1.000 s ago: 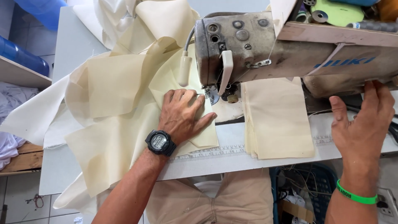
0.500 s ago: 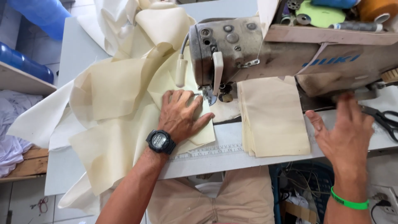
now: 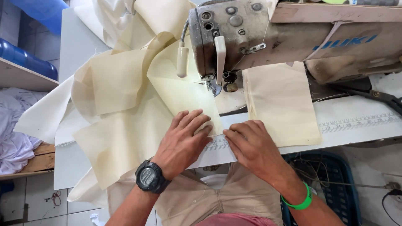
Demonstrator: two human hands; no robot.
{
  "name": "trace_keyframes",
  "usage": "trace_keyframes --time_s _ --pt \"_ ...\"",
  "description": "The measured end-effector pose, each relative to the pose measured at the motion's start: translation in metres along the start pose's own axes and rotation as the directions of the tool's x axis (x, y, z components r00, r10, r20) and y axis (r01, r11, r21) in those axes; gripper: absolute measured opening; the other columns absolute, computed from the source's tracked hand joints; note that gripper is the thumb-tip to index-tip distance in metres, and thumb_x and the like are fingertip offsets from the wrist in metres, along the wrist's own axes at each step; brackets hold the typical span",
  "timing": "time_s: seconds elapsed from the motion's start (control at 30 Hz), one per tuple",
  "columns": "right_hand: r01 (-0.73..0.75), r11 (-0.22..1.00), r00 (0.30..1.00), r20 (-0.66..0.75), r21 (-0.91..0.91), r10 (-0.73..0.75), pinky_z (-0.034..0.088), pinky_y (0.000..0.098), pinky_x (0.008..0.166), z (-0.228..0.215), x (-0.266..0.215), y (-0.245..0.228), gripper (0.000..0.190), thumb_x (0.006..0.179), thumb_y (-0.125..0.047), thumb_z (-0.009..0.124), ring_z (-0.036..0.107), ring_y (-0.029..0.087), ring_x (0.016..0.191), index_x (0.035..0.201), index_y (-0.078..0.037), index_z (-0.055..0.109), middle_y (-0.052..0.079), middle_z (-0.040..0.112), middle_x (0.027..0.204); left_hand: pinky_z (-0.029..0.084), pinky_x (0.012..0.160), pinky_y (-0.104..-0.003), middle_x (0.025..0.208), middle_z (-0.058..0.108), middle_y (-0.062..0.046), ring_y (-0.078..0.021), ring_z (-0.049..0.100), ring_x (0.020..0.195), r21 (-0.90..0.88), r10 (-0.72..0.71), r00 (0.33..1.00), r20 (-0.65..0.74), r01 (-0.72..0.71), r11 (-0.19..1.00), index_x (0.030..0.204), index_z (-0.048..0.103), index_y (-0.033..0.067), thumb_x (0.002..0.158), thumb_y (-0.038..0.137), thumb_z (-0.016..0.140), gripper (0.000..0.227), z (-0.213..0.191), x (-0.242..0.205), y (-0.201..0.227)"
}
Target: Sewing together strips of light-colored fabric using an industrial sewing machine on a factory floor.
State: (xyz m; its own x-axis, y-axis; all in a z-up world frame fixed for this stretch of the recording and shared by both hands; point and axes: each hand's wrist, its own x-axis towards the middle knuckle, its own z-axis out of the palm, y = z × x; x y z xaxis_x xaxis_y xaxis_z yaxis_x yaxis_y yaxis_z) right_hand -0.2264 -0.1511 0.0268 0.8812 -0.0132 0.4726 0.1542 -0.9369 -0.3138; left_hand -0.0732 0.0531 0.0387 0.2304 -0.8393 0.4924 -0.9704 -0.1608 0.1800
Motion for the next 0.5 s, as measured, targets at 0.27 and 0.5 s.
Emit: trace_keyframes --time_s 0.27,0.5 --pt "0.068 0.997 0.996 0.064 -0.043 -0.065 0.053 0.047 0.098 0.003 0.001 -0.001 0.029 0.11 -0.03 0.067 0.07 0.026 0.103 0.133 -0.013 0.075 0.008 0.068 0.11 0.054 0.113 -0.049 0.122 0.076 -0.013 -0.0349 0.071 0.131 -0.133 -0.04 0.987 0.156 0.061 0.989 0.113 0.083 0.0109 0.103 0.015 0.076 0.013 0.002 0.0 -0.012" --pt "0.138 0.99 0.988 0.081 -0.036 -0.135 0.051 0.0478 0.099 -0.002 0.008 0.005 0.033 0.113 -0.035 0.062 0.067 0.025 0.104 0.129 -0.012 0.079 0.009 0.067 0.111 0.056 0.111 -0.047 0.123 0.074 -0.009 -0.0342 0.068 0.133 -0.187 -0.055 0.992 0.112 0.076 0.979 0.114 0.082 0.011 0.104 0.012 0.073 0.013 0.01 -0.005 -0.022"
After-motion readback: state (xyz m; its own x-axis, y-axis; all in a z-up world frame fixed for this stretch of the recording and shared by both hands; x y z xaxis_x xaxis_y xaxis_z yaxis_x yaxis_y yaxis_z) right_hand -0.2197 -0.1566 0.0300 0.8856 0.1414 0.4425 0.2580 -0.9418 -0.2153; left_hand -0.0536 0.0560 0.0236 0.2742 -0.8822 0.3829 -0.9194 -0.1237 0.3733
